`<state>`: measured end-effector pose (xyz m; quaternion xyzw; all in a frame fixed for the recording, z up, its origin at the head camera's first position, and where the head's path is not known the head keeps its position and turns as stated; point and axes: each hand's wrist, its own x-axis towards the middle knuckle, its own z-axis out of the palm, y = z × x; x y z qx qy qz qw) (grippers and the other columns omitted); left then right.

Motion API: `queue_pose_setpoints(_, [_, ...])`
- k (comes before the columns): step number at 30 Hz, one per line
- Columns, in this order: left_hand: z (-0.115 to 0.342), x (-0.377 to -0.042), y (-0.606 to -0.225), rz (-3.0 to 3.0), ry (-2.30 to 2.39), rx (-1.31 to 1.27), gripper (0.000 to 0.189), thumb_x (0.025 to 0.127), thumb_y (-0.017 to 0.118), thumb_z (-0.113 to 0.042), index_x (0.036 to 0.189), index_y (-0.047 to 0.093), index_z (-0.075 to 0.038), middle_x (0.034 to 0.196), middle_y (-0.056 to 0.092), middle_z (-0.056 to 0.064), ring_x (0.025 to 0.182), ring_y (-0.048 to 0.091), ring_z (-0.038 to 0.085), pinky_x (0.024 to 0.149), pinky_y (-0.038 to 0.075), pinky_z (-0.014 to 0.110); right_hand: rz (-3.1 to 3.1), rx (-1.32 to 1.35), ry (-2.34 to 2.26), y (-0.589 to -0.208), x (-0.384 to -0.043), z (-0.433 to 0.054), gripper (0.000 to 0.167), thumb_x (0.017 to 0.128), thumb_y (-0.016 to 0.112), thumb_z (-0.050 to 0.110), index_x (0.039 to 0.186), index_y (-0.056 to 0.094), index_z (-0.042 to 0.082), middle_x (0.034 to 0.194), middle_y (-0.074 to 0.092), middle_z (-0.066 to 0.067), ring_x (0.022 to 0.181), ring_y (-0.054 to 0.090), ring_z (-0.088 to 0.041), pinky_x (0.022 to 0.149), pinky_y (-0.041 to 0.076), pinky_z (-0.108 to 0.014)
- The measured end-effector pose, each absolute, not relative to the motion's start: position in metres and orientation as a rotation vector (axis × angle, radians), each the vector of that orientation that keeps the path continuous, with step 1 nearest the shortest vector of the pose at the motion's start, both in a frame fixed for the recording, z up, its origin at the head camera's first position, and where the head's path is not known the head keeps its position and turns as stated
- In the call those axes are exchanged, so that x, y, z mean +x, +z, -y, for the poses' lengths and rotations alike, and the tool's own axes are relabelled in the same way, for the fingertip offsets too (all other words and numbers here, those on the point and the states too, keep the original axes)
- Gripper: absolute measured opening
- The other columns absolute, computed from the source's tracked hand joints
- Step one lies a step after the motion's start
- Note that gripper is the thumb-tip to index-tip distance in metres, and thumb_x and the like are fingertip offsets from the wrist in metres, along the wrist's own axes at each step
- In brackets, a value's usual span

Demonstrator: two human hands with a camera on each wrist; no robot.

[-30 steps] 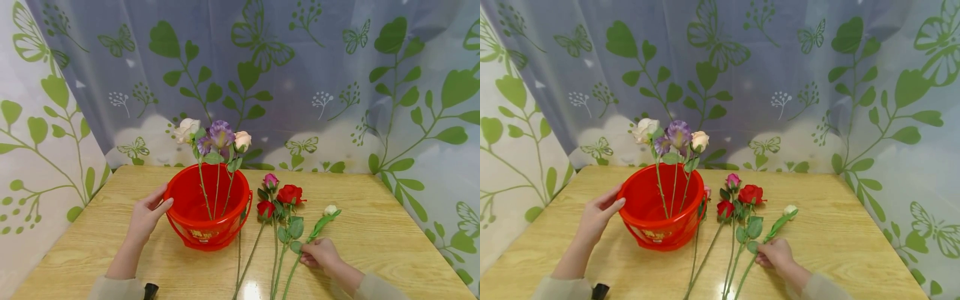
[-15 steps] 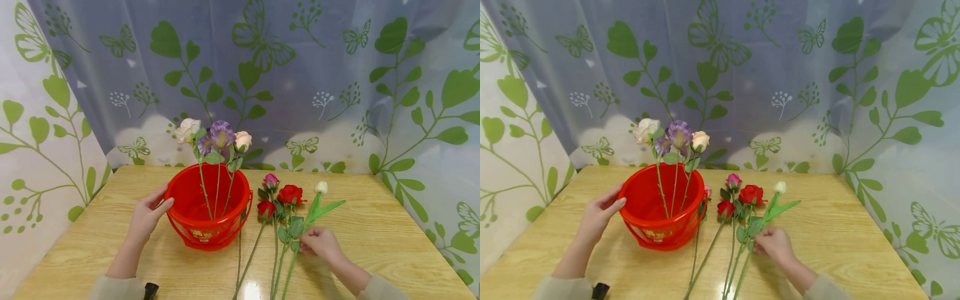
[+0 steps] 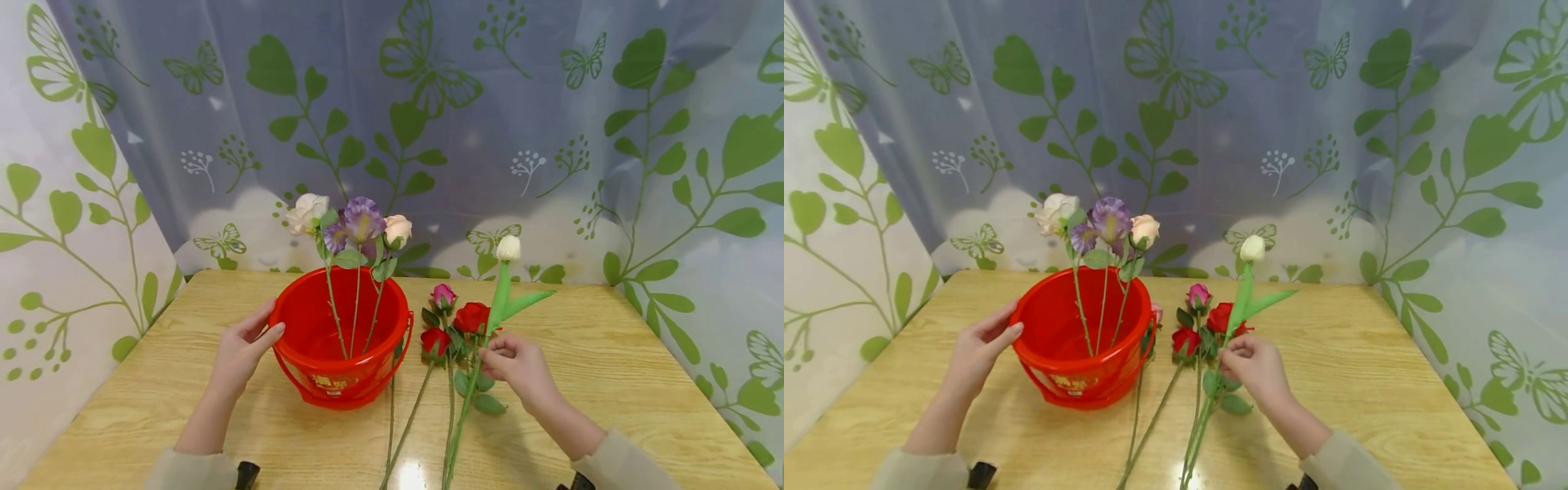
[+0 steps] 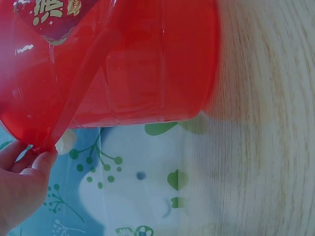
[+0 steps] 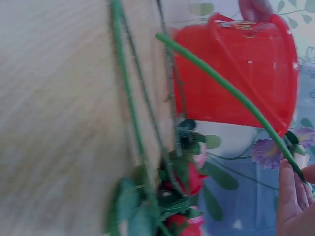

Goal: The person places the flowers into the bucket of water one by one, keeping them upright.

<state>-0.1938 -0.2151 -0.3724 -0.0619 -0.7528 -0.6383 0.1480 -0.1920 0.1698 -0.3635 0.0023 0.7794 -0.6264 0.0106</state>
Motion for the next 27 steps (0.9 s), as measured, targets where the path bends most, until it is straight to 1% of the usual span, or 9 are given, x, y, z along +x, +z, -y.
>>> queue_pose_setpoints(4, [0.215,-0.193,-0.372,2.160,-1.841,-0.183,0.051,0.084,0.061,-0.008,0.127,0.040,0.009,0.131,0.039,0.020,0.119,0.039,0.022,0.082,0.041,0.014,-2.414,-0.055,-2.011,-0.351,-0.193,-0.163,0.012,0.082,0.059,0.000,0.087,0.055,-0.010,0.079,0.063,-0.013,0.068,0.061,-0.020,0.064,0.053,-0.030])
queue_pose_setpoints(9, [0.215,-0.193,-0.372,2.154,-1.846,-0.182,0.051,0.084,0.061,-0.007,0.127,0.039,0.009,0.131,0.039,0.020,0.118,0.041,0.018,0.082,0.042,0.014,-2.364,-0.118,-2.099,-0.340,-0.196,-0.154,0.018,0.081,0.062,0.004,0.092,0.054,-0.009,0.080,0.061,-0.008,0.070,0.061,-0.016,0.065,0.053,-0.028])
queue_pose_setpoints(13, [0.215,-0.194,-0.373,2.162,-1.839,-0.182,0.051,0.084,0.061,-0.008,0.128,0.040,0.008,0.131,0.039,0.019,0.118,0.040,0.021,0.082,0.041,0.014,-2.348,-0.135,-2.155,-0.335,-0.198,-0.148,0.020,0.082,0.062,0.005,0.094,0.054,-0.008,0.082,0.060,-0.008,0.071,0.060,-0.016,0.067,0.052,-0.028])
queue_pose_setpoints(15, [0.215,-0.193,-0.373,2.167,-1.837,-0.181,0.051,0.084,0.061,-0.009,0.128,0.040,0.008,0.131,0.040,0.019,0.119,0.039,0.024,0.082,0.041,0.014,-2.354,-0.162,-2.164,-0.331,-0.199,-0.145,0.020,0.083,0.061,0.006,0.095,0.053,-0.008,0.084,0.060,-0.009,0.073,0.060,-0.018,0.068,0.052,-0.029])
queue_pose_setpoints(20, [0.215,-0.193,-0.373,2.174,-1.838,-0.170,0.052,0.084,0.061,-0.010,0.128,0.040,0.008,0.131,0.039,0.020,0.119,0.040,0.023,0.082,0.041,0.015,-2.365,-0.244,-2.197,-0.317,-0.203,-0.138,0.015,0.086,0.056,0.003,0.094,0.051,-0.008,0.085,0.058,-0.009,0.076,0.058,-0.018,0.069,0.052,-0.027])
queue_pose_setpoints(23, [0.215,-0.193,-0.373,2.178,-1.829,-0.159,0.052,0.084,0.061,-0.011,0.127,0.041,0.008,0.130,0.040,0.020,0.117,0.042,0.019,0.082,0.042,0.015,-2.340,-0.277,-2.259,-0.306,-0.206,-0.135,0.009,0.086,0.054,-0.001,0.092,0.049,-0.007,0.084,0.057,-0.007,0.076,0.058,-0.015,0.071,0.052,-0.029])
queue_pose_setpoints(27, [0.215,-0.194,-0.373,2.184,-1.817,-0.151,0.052,0.084,0.061,-0.012,0.127,0.041,0.008,0.130,0.041,0.020,0.117,0.042,0.019,0.082,0.042,0.014,-2.243,-0.318,-2.380,-0.289,-0.210,-0.132,0.004,0.086,0.052,-0.003,0.088,0.048,-0.002,0.081,0.057,-0.002,0.077,0.058,-0.012,0.074,0.051,-0.030])
